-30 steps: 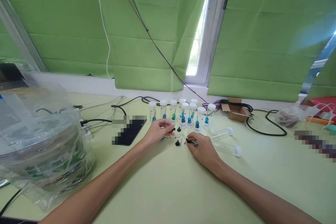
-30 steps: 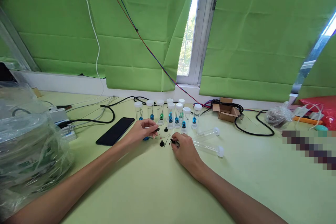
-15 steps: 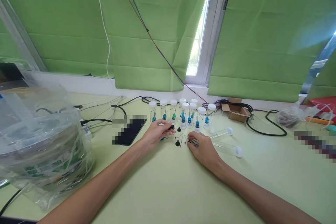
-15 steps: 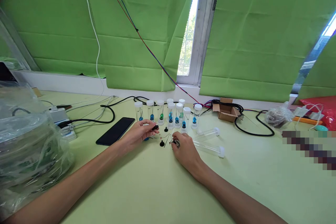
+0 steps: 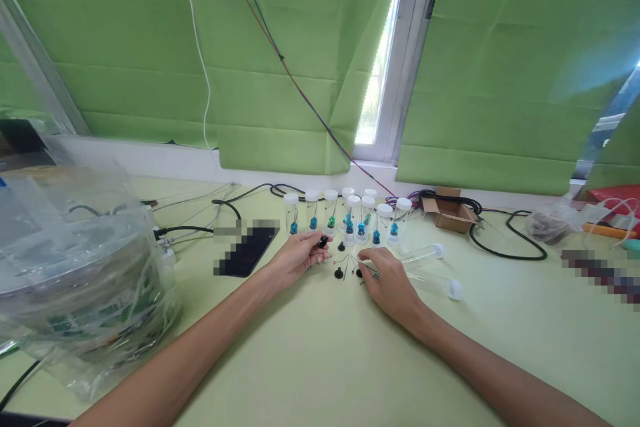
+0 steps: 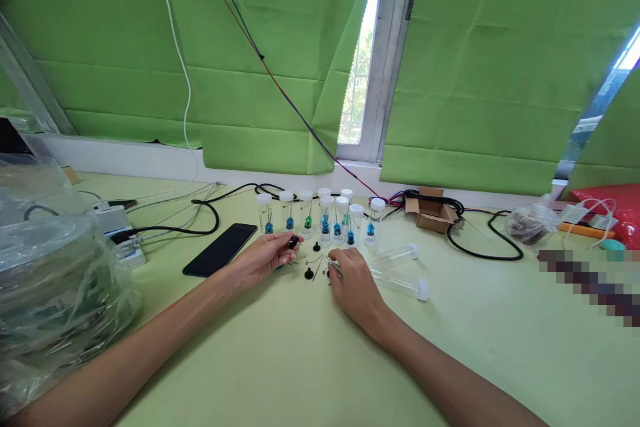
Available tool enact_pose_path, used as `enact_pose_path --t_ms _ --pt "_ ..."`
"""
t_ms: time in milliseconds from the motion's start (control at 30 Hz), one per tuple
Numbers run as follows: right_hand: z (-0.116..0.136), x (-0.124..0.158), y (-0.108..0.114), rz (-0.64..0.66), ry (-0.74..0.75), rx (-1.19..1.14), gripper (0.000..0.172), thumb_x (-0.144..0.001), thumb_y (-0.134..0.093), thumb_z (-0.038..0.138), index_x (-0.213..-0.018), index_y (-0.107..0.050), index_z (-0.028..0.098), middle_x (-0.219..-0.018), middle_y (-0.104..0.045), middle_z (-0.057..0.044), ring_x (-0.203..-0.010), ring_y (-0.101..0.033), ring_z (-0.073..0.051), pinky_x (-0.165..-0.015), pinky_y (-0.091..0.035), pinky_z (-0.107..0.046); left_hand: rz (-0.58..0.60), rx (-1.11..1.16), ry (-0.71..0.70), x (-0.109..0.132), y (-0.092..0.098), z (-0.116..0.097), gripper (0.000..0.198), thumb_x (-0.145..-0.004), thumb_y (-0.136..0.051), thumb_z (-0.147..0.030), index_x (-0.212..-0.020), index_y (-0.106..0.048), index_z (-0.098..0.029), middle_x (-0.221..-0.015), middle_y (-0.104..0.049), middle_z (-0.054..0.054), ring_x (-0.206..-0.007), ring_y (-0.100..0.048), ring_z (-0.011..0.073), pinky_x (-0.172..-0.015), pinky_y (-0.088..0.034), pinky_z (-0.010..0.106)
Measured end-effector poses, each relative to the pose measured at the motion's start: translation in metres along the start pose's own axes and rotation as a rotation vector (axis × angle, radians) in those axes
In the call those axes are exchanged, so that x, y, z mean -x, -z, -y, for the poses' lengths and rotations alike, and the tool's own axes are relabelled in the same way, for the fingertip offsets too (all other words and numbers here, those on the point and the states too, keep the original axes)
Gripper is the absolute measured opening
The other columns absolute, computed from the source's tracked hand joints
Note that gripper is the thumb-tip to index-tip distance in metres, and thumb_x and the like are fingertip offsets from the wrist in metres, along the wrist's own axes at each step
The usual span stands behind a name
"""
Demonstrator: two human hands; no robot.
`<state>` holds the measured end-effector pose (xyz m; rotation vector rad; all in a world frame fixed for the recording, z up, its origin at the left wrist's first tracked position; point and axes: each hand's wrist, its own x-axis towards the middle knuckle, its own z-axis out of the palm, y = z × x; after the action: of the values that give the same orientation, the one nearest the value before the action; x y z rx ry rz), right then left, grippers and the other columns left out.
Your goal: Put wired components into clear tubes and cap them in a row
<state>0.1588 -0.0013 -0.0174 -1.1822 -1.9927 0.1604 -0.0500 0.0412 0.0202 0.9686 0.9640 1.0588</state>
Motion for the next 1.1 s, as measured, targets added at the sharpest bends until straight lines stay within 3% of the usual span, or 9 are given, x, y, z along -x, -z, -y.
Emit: enact_pose_path --t_ms 333,600,833,1100 --pt "-0.001 0.001 0.0 -0.024 0.053 0.009 0.016 -0.088 -0.052 0.01 -0.098 -0.062 0.018 -0.098 -0.067 -0.01 -0.096 -0.059 -0.025 -0.082 -0.05 -0.038 0.027 -0.025 -0.02 -0.001 0.002 0.001 0.024 -0.093 -0.054 -0.022 -0.078 -0.064 -0.008 -0.074 -0.062 0.008 -0.057 -0.06 0.0082 -0.051 -0.048 0.016" --pt "0.009 -0.003 0.01 -0.012 0.222 0.076 0.018 -0.094 -0.045 0.011 -0.103 -0.059 0.018 -0.097 -0.065 -0.01 -0.091 -0.059 -0.023 -0.079 -0.048 -0.035 -0.019 -0.067 -0.076 -0.001 -0.001 0.003 0.017 -0.09 -0.058 -0.02 -0.076 -0.058 -0.011 -0.074 -0.064 0.007 -0.053 -0.059 0.0084 -0.047 -0.045 0.018" --pt "0.018 -0.027 0.016 0.289 0.123 0.129 0.015 -0.094 -0.047 0.013 -0.091 -0.061 0.019 -0.08 -0.064 -0.004 -0.07 -0.058 -0.018 -0.062 -0.041 -0.026 -0.047 -0.125 -0.158 -0.003 0.001 0.006 0.021 -0.086 -0.063 -0.029 -0.075 -0.06 -0.011 -0.068 -0.062 0.006 -0.047 -0.057 0.009 -0.041 -0.04 0.019" --pt "0.008 -0.072 -0.019 0.411 0.141 0.156 0.013 -0.084 -0.057 0.007 -0.086 -0.066 0.016 -0.078 -0.067 -0.006 -0.074 -0.06 -0.018 -0.065 -0.037 -0.024 -0.096 -0.17 -0.23 -0.006 0.004 0.009 0.023 -0.084 -0.064 -0.034 -0.076 -0.061 -0.012 -0.07 -0.063 0.005 -0.046 -0.056 0.0094 -0.039 -0.038 0.02"
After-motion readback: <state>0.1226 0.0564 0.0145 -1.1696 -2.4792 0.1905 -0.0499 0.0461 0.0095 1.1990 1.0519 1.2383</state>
